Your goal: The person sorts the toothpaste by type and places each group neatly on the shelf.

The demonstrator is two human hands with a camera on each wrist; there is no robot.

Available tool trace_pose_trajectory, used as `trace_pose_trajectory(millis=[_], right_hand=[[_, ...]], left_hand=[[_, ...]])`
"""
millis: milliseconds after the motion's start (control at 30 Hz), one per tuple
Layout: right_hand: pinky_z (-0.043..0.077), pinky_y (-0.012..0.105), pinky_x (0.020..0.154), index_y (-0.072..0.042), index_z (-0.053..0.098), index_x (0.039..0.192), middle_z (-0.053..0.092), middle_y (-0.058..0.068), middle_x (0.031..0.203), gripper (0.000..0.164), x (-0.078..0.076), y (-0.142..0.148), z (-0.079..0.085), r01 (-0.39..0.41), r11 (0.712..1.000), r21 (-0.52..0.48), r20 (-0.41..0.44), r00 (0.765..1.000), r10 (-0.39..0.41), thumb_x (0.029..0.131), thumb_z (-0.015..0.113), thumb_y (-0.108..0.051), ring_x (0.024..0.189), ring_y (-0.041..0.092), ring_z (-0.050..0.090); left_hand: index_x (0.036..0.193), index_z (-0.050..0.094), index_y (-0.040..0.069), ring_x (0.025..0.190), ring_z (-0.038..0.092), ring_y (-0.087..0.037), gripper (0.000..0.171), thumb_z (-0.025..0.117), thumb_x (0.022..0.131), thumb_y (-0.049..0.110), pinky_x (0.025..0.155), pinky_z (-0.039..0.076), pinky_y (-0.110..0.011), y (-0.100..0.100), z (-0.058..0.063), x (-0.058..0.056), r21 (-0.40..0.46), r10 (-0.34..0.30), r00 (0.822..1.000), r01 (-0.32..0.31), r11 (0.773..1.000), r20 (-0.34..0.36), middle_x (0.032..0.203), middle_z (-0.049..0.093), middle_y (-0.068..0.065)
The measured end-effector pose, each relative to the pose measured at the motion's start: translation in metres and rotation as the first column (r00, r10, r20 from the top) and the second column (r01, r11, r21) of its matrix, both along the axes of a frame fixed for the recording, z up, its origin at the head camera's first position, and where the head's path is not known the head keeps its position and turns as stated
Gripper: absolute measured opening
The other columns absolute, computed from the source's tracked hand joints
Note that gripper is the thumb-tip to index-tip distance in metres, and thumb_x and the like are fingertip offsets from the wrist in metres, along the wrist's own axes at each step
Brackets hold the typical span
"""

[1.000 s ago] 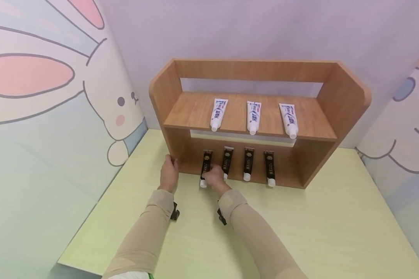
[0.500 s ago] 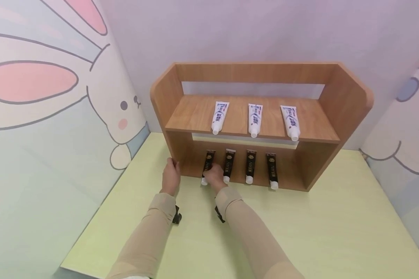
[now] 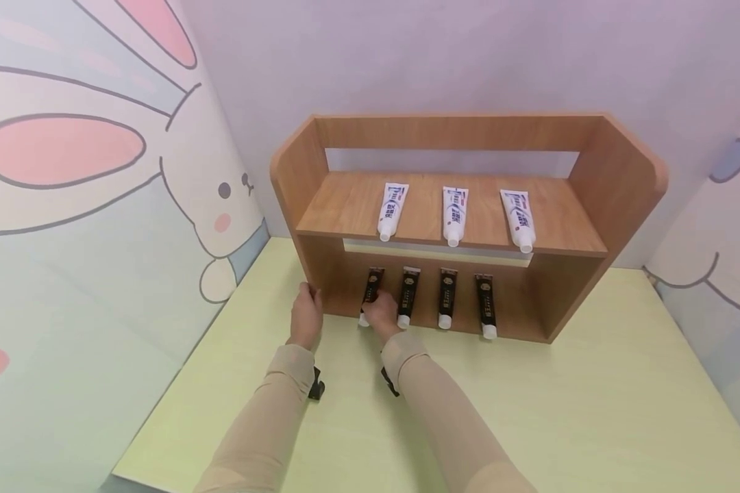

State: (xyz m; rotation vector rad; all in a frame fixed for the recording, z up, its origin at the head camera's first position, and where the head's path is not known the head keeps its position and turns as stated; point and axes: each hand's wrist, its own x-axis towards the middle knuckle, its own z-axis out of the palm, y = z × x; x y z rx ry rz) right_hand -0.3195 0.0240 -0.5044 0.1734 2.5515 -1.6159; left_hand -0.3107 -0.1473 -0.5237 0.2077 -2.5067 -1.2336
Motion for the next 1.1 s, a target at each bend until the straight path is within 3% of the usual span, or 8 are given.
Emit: trace_pose_trajectory(millis=[367,667,933,1100], right_hand=[[0.048,0.046,0.092,0.009,0.048,0.136,0.051,0.026,0.134,0.049,-0.001,0.004,-0.004,0.025,0.999,0.029,-0.028,0.999,-0.024,0.094,0.061,-0.013,0.116,0.037,0.052],[0.052,0.043,0.083,0.006,0.056,0.13,0.06,0.022,0.12,0.042,0.004,0.007,0.003,0.006,1.0,0.002,-0.078,0.997,-0.006,0.094,0.063,-0.015,0.102,0.032,0.057],[0.05,0.044,0.089,0.003,0.047,0.14,0.055,0.021,0.129,0.05,0.013,0.006,0.005,-0.029,0.998,-0.051,-0.044,0.999,0.027,0.095,0.062,-0.016,0.111,0.033,0.055],[0.048,0.044,0.093,0.003,0.049,0.137,0.055,0.021,0.129,0.048,0.02,0.005,0.002,-0.06,0.997,-0.048,-0.053,0.997,0.057,0.095,0.063,-0.016,0.115,0.034,0.054]], left_hand=[[0.121,0.045,0.003,0.101,0.062,-0.031,0.023,0.05,0.104,0.017,0.083,0.054,-0.046,0.002,0.005,0.0,-0.022,-0.017,0.999,0.017,1.0,0.036,0.115,0.059,-0.018],[0.115,0.045,-0.003,0.09,0.062,-0.035,0.021,0.049,0.103,0.013,0.075,0.053,-0.047,-0.007,0.032,0.004,-0.07,-0.086,0.995,0.089,0.994,0.051,0.101,0.06,-0.022],[0.128,0.041,-0.005,0.095,0.061,-0.033,0.036,0.05,0.103,0.019,0.079,0.053,-0.045,-0.011,0.04,0.012,0.002,-0.093,0.982,0.094,0.996,0.165,0.114,0.059,-0.024],[0.136,0.037,-0.008,0.108,0.059,-0.039,0.047,0.048,0.102,0.023,0.086,0.05,-0.05,-0.014,0.04,0.022,-0.018,-0.078,0.968,0.084,0.996,0.239,0.125,0.056,-0.029]])
